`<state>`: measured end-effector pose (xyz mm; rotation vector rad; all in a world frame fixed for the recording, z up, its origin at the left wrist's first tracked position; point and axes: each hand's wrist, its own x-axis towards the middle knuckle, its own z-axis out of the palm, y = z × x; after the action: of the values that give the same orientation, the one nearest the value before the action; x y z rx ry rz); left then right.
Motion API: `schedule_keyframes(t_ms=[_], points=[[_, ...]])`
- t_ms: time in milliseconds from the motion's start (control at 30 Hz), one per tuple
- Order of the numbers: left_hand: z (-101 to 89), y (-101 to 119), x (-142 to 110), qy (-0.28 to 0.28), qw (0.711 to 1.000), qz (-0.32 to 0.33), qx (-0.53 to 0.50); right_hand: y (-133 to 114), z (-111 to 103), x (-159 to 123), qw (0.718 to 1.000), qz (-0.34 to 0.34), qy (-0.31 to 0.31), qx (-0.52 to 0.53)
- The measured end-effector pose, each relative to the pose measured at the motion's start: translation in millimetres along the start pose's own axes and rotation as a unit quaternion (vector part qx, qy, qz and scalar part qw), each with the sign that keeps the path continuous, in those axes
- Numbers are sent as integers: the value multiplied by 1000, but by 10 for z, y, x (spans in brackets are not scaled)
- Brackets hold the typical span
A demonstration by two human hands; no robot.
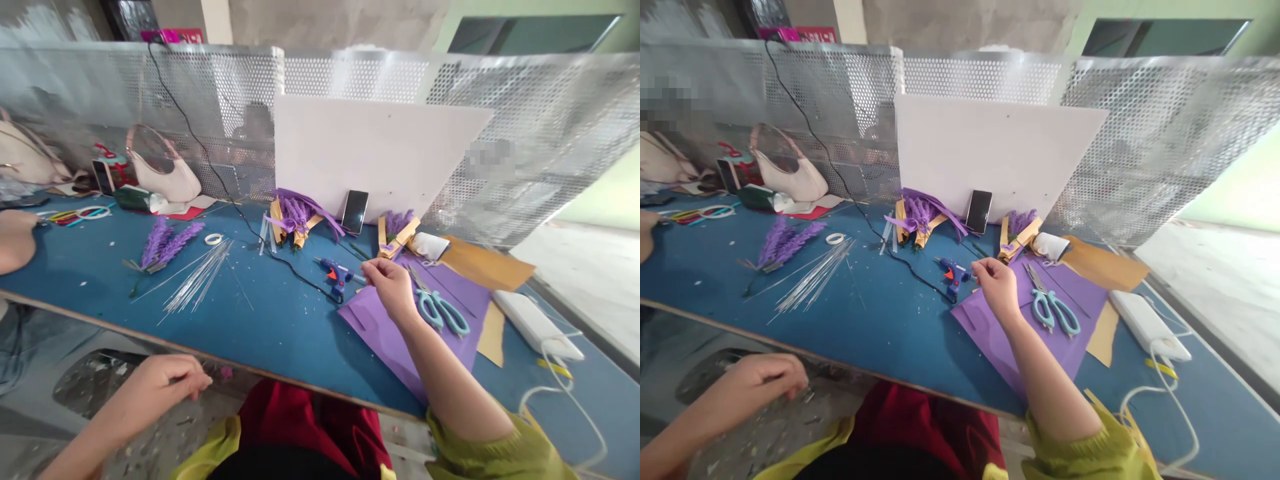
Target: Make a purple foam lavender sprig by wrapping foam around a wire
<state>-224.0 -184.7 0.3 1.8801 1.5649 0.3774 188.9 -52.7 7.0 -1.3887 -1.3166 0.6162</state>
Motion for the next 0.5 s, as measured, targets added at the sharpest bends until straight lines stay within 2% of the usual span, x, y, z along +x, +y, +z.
schedule_keyframes(t_ms=[100,167,367,500], points=[[-8,151,91,31,995,89,-34,26,-60,-75,997,13,-40,-57],[4,257,155,41,993,109,-28,65,-109,-134,992,23,-75,-95],[-56,538,427,-57,984,153,77,119,-326,-273,969,49,-139,-196],[-181,820,698,-73,966,224,109,106,-488,-139,955,48,-149,-253]])
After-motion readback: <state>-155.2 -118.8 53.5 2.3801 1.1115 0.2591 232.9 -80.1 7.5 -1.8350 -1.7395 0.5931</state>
